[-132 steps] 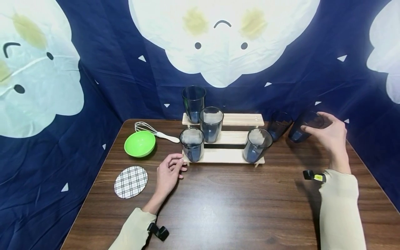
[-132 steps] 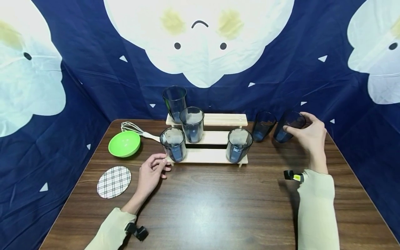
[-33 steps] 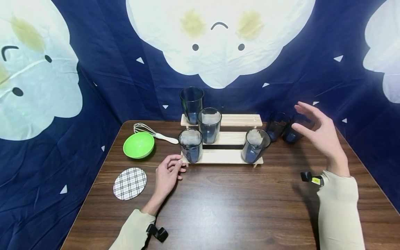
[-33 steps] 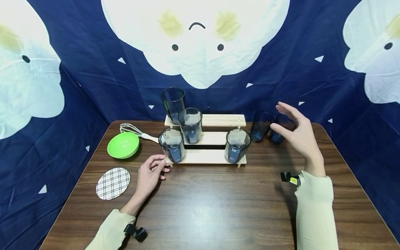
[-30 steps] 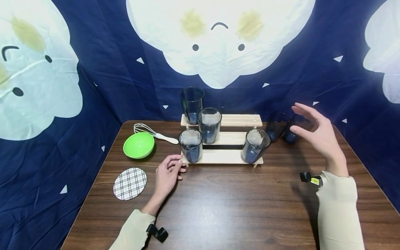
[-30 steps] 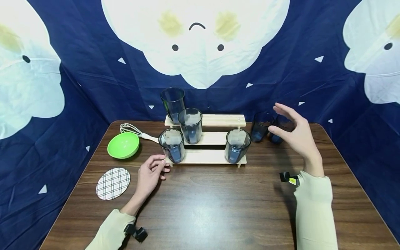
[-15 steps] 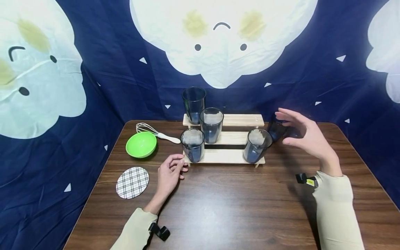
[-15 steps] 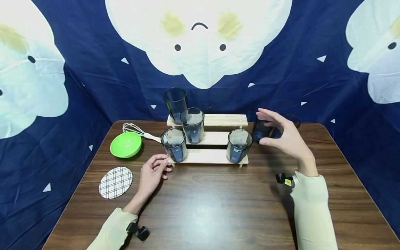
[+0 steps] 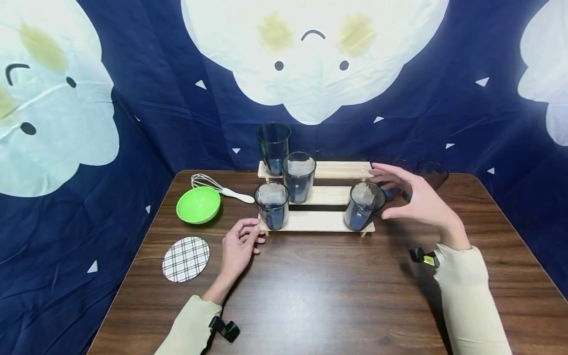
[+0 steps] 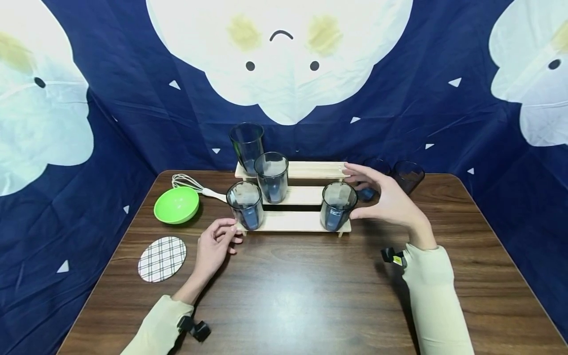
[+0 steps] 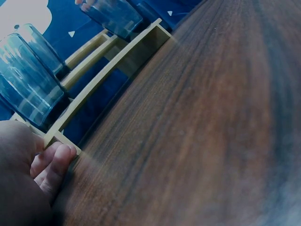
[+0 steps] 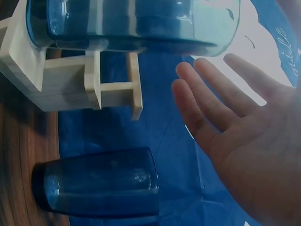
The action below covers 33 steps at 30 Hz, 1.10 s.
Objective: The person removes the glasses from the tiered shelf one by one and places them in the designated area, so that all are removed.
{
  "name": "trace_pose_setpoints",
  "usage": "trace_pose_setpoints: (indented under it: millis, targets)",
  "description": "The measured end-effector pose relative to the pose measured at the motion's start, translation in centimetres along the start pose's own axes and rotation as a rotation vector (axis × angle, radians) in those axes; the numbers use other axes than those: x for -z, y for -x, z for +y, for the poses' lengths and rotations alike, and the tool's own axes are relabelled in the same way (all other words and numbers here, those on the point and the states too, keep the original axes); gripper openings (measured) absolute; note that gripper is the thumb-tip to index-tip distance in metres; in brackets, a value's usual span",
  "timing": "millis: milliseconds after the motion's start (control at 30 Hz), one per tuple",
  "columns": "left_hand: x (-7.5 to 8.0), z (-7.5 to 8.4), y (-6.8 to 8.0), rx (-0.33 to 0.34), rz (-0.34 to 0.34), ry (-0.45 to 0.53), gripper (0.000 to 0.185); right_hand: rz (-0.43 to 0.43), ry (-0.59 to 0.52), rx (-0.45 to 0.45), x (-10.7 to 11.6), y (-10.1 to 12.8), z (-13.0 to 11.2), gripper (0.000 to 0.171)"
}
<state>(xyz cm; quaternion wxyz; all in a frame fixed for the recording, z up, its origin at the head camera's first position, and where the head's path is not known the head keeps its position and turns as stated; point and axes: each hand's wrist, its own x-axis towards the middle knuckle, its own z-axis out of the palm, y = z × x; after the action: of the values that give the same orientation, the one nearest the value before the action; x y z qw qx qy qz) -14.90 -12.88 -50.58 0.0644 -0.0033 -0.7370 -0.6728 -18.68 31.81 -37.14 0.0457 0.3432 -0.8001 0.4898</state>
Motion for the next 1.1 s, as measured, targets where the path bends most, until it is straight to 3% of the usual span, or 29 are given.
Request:
trace_pose_setpoints:
  millis: [500, 1100]
  targets:
    - [0.0, 0.0, 0.0, -0.007, 0.001, 0.001, 0.018, -0.054, 0.061, -0.149, -1.9, -0.4, 0.2, 0.093]
    - [0.1, 0.1, 0.0, 0.003, -0.003, 0.005, 0.017, -0.082, -0.035, -0.179, -2.0, -0.4, 0.9, 0.087]
